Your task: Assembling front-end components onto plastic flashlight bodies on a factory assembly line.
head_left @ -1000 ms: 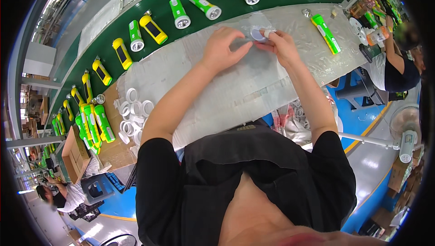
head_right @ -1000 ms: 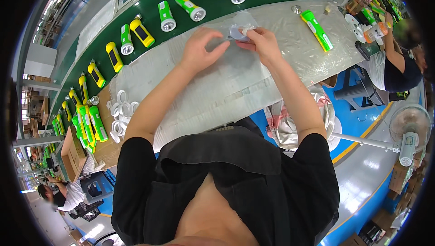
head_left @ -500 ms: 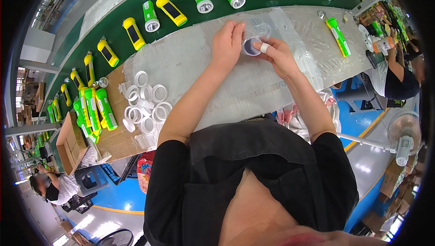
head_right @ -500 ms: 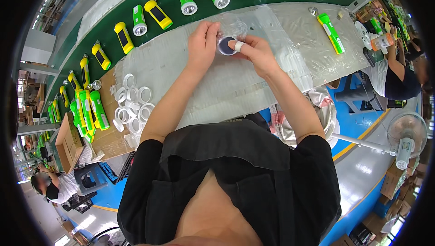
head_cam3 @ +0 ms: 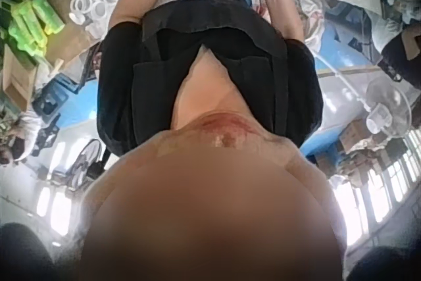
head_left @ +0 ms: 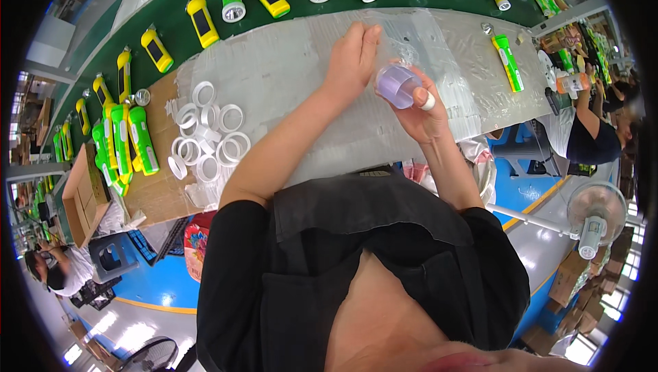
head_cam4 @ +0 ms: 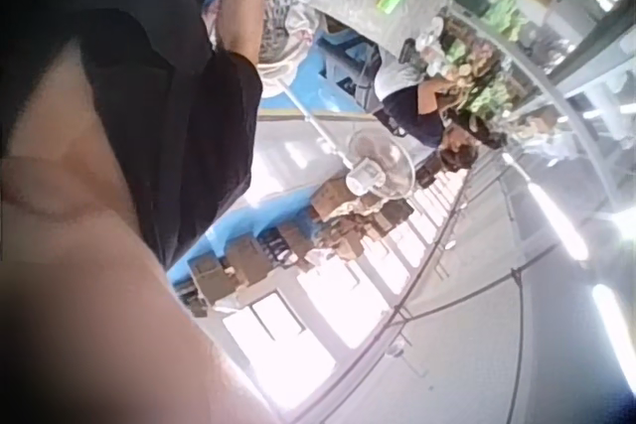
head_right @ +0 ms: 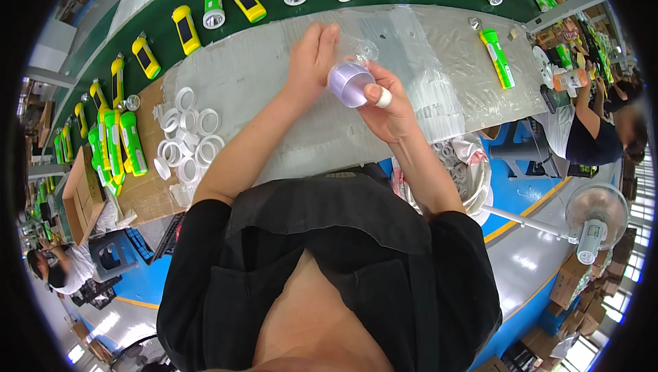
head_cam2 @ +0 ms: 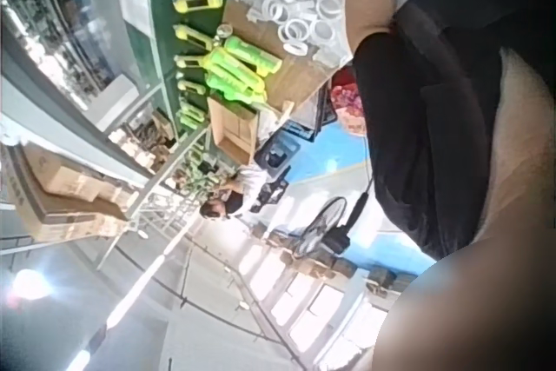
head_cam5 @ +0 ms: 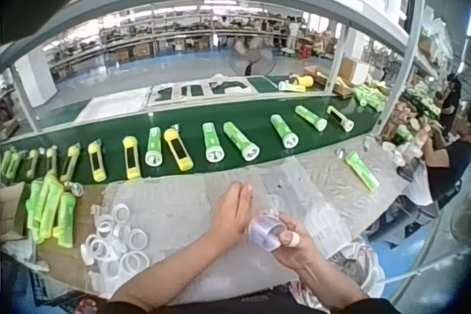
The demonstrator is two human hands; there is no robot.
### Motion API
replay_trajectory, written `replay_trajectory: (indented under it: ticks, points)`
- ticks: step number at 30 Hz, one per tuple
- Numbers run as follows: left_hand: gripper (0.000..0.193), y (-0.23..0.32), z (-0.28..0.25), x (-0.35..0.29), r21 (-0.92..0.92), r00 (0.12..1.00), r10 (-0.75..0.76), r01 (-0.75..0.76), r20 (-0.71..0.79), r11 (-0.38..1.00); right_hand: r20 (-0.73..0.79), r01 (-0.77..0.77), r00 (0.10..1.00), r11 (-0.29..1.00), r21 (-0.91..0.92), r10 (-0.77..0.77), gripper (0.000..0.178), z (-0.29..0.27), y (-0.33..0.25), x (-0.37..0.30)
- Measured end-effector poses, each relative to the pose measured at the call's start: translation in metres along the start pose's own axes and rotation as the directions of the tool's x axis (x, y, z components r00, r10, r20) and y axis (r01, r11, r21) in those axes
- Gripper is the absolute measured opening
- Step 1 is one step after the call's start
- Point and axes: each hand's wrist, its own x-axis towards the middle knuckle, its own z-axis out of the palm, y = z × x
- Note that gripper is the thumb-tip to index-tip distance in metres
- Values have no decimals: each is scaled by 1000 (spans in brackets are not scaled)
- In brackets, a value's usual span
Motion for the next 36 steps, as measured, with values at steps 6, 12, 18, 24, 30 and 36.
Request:
replay_trajectory:
  ticks: [6,12,18,24,30,36]
  points:
    - [28,27,-34,7,7,970,-57,57,238,998,107,129,989,961,-243,-106,67,1,-14,-12]
    - [21,32,-49,-6,-66,828,-233,307,510,949,14,5,1000,964,-265,-1,56,1,-19,-8]
    - [25,31,-51,-14,-220,884,-160,278,438,935,-24,-35,999,954,-299,30,52,5,-16,-8]
    - [22,34,-49,-17,-214,822,-366,490,436,845,-19,-32,999,941,-336,27,50,7,-13,-8]
    - [15,24,-46,-26,-218,874,-199,321,443,922,1,-57,998,937,-346,61,49,-2,-12,-9]
    - [12,26,-32,-35,-323,960,-112,195,258,926,58,-29,997,953,-303,49,61,-3,-6,-13]
